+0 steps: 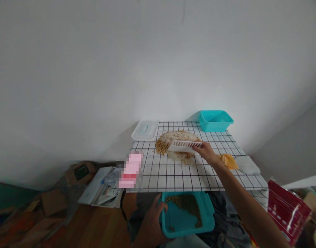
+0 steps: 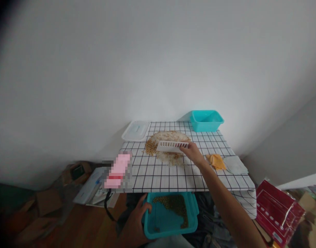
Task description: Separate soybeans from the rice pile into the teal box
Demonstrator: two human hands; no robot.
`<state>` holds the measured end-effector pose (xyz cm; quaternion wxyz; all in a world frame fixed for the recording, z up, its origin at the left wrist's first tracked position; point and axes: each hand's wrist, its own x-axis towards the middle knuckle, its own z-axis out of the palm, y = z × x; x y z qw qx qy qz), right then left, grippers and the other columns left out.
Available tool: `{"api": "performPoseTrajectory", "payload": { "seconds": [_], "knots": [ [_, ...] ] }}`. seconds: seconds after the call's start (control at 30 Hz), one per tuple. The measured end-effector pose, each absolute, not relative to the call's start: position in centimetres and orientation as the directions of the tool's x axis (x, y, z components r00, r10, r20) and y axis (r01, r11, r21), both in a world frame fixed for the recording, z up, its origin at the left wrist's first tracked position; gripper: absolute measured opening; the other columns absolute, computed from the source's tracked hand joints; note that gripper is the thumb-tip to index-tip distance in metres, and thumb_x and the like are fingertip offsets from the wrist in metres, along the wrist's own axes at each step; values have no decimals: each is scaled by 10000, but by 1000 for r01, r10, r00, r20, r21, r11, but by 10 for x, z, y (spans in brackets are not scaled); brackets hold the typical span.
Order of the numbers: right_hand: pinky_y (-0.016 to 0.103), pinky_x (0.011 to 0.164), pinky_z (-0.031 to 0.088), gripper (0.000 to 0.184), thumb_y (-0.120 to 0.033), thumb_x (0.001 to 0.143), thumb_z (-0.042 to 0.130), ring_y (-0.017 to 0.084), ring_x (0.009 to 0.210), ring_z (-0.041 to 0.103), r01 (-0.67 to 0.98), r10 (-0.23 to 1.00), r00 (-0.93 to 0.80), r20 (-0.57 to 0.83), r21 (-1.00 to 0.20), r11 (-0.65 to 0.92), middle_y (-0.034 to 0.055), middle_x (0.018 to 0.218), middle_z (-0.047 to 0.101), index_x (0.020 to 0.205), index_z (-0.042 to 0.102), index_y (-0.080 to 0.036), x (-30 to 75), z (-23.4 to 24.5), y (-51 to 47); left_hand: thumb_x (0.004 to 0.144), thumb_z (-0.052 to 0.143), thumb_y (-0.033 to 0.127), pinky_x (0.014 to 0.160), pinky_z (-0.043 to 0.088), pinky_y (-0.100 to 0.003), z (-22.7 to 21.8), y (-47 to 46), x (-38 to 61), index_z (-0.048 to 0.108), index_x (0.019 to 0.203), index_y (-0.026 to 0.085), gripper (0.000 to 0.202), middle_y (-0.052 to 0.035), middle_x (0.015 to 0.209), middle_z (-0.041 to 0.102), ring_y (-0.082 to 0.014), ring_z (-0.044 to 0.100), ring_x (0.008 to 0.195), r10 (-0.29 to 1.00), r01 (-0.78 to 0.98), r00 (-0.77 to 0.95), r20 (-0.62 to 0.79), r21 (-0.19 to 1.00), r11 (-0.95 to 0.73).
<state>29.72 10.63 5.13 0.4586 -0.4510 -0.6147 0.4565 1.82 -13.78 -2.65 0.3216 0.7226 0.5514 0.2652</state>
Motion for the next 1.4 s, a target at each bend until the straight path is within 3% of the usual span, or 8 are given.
{"api": "performPoseTrajectory", "payload": {
  "seconds": [0.3,0.57,0.9,1.4],
  "knots": [
    [399,843,568,228,-261,797,673,248,888,721,211,953,-244,178,-950,231,50,963,787,992,780,-210,280,54,115,544,882,358,895,505,-342,-32,-142,13,495,957,243,577,-131,1378,470,-294,607,1131,977,645,206,58,742,-180],
    [308,635,527,232,-207,779,653,203,676,664,312,954,-247,172,-918,246,36,796,761,969,785,-204,273,52,118,571,867,344,905,506,-350,-22,-139,15,503,945,240,533,-140,1397,473,-305,603,1163,973,633,229,24,756,-168],
    [285,623,500,214,-234,768,645,182,679,643,323,951,-238,195,-908,267,43,786,745,923,775,-165,279,61,118,533,866,341,842,512,-333,-30,-142,15,505,929,245,544,-123,1363,490,-288,624,1081,978,639,198,62,749,-176],
    [298,640,504,215,-282,791,654,183,690,646,296,951,-244,190,-919,259,46,810,746,932,771,-169,283,56,117,563,860,326,938,507,-374,-18,-139,15,495,941,244,532,-140,1438,451,-327,582,1230,967,634,253,-9,756,-159]
  ]
}}
